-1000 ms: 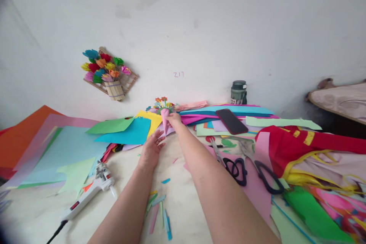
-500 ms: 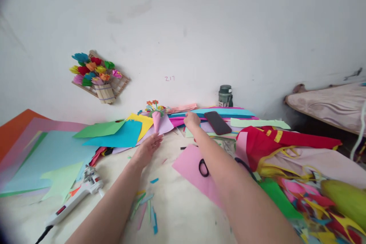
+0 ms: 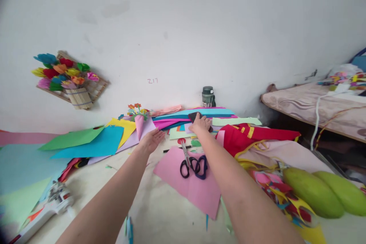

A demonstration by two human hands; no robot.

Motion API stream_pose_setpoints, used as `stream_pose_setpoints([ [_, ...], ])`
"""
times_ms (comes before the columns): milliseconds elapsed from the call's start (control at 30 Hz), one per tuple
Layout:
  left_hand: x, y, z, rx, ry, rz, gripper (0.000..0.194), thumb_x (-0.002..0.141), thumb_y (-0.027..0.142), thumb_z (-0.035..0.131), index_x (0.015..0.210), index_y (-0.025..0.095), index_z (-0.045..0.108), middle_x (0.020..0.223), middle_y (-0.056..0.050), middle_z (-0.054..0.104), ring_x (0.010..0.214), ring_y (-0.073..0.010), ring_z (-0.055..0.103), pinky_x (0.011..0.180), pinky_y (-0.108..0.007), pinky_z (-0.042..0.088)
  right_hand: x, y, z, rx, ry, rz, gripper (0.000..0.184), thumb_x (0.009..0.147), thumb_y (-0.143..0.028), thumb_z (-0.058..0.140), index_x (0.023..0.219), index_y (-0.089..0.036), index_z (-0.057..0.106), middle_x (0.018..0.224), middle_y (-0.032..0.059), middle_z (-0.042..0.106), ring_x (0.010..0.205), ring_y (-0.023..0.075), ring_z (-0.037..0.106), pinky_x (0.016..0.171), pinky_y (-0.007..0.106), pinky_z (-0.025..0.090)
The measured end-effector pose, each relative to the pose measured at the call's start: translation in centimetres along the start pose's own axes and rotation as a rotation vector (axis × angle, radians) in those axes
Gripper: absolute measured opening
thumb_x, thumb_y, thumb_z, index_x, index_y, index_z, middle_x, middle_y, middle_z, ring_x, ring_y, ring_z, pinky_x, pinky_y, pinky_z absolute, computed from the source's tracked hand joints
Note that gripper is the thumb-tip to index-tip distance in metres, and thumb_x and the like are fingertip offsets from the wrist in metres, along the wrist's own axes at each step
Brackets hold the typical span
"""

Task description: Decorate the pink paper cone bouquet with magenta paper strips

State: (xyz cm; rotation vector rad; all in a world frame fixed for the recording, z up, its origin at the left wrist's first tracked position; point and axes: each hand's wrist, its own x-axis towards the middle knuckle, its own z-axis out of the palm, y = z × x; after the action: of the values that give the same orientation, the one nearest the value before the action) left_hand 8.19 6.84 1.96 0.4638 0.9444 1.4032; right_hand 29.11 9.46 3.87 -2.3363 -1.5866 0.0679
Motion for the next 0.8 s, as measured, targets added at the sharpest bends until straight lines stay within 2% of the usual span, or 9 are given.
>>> stream_pose_setpoints([
  [100,0.8,0.0,1.2,-0.057,0.037,-0.033,0.022,0.079,0.011,0.057,0.101,0.011,0.055,0.100,-0.016,0.060,0.089,-0.0213,0.063,0.072,-0.029,0.054,0.4,0.3,0.1,0.007,-0.045,0.030,0.094,0.066,-0.046,0.066,0.143,-0.016,0.020,0.130,0.0211,0.043,0.122,0.0364,0.040,0.096,0.043,0.027],
  [167,1.3,-0.1,1.9,-0.089,0.062,-0.020,0.025,0.080,0.010,0.054,0.105,0.014,0.054,0.101,-0.015,0.060,0.087,-0.0200,0.064,0.071,-0.029,0.055,0.7,0.5,0.1,0.013,-0.058,0.029,0.093,0.066,-0.045,0.066,0.143,-0.017,0.021,0.129,0.0213,0.044,0.122,0.0360,0.041,0.095,0.042,0.028],
  [333,2.1,-0.4,2.9,-0.116,0.147,0.000,0.022,0.082,0.007,0.049,0.102,0.015,0.054,0.084,-0.009,0.062,0.073,-0.0158,0.065,0.066,-0.027,0.055,1.4,0.7,0.3,0.035,-0.051,0.047,0.092,0.065,-0.045,0.067,0.141,-0.016,0.025,0.126,0.0207,0.049,0.121,0.0352,0.042,0.093,0.042,0.031],
  [533,3.0,-0.5,2.9,-0.050,0.204,0.056,0.009,0.084,0.009,0.051,0.092,0.012,0.055,0.071,-0.007,0.062,0.062,-0.0145,0.064,0.061,-0.025,0.053,2.1,0.6,0.7,0.053,-0.054,0.075,0.085,0.067,-0.046,0.067,0.138,-0.016,0.031,0.125,0.0215,0.049,0.119,0.0354,0.044,0.091,0.043,0.032],
  [667,3.4,-0.5,3.1,-0.014,0.193,0.057,0.005,0.083,0.012,0.055,0.088,0.012,0.055,0.068,-0.008,0.063,0.057,-0.0143,0.064,0.056,-0.024,0.053,2.2,0.6,0.7,0.055,-0.033,0.067,0.075,0.069,-0.044,0.066,0.132,-0.014,0.039,0.124,0.0211,0.050,0.119,0.0347,0.044,0.091,0.044,0.033],
  [800,3.8,-0.4,3.5,-0.030,0.185,0.053,0.009,0.084,0.008,0.050,0.091,0.012,0.054,0.068,-0.007,0.063,0.058,-0.0147,0.064,0.055,-0.025,0.054,2.1,0.6,0.6,0.048,-0.025,0.063,0.072,0.070,-0.040,0.066,0.132,-0.016,0.038,0.124,0.0211,0.050,0.118,0.0345,0.044,0.090,0.045,0.034],
])
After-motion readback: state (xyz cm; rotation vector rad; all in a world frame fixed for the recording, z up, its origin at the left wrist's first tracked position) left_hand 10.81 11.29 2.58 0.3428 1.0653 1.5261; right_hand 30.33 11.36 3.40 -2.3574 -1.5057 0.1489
